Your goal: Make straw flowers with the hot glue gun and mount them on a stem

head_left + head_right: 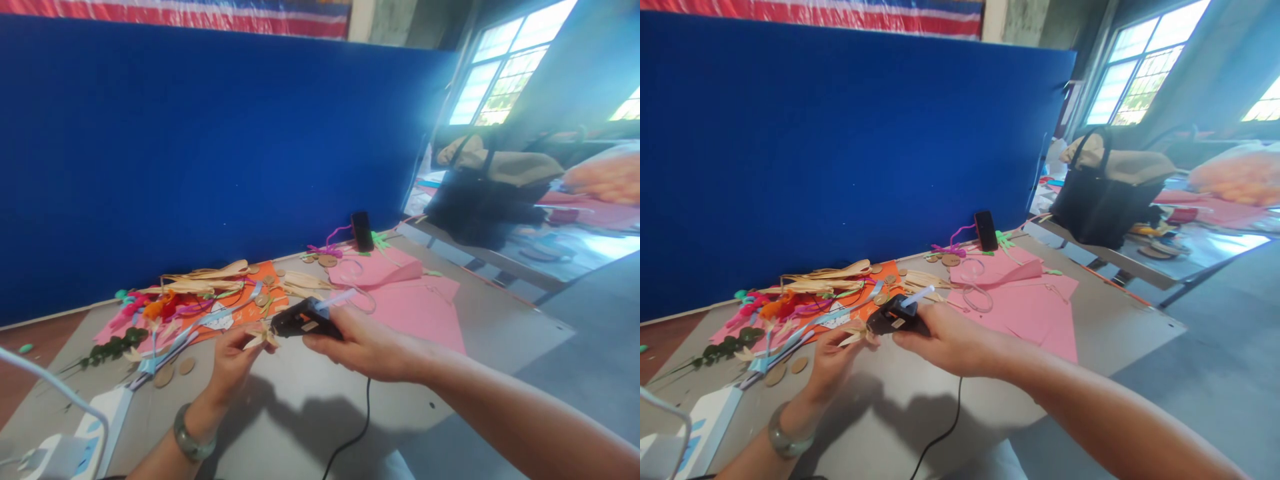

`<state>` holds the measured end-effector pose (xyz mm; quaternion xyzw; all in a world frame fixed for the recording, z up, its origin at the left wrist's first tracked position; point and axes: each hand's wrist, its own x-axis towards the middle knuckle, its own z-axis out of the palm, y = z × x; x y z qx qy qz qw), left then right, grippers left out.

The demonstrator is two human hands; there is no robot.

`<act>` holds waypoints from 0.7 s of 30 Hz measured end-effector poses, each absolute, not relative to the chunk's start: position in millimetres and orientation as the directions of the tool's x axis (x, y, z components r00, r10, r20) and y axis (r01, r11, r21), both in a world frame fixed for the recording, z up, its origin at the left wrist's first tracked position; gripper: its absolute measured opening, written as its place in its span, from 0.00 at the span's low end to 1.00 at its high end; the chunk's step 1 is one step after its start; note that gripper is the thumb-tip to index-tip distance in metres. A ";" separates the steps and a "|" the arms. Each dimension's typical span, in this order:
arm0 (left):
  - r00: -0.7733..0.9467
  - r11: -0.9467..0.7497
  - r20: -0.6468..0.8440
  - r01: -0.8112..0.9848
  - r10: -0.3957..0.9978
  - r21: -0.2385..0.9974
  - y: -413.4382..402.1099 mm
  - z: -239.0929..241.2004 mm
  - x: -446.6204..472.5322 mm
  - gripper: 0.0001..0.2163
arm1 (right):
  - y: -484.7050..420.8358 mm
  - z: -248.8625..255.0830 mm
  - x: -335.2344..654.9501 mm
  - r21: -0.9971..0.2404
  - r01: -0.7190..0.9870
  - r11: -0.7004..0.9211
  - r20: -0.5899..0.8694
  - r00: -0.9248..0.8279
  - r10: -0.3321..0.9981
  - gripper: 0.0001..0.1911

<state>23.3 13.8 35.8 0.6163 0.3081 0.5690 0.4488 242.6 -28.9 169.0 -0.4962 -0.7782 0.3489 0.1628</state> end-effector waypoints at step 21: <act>0.148 -0.409 0.426 -0.132 0.893 0.903 10.2 44.4 24.1 0.05 | -27.2 172.2 238.7 -0.640 0.697 0.325 -0.076 -0.479 0.875 0.13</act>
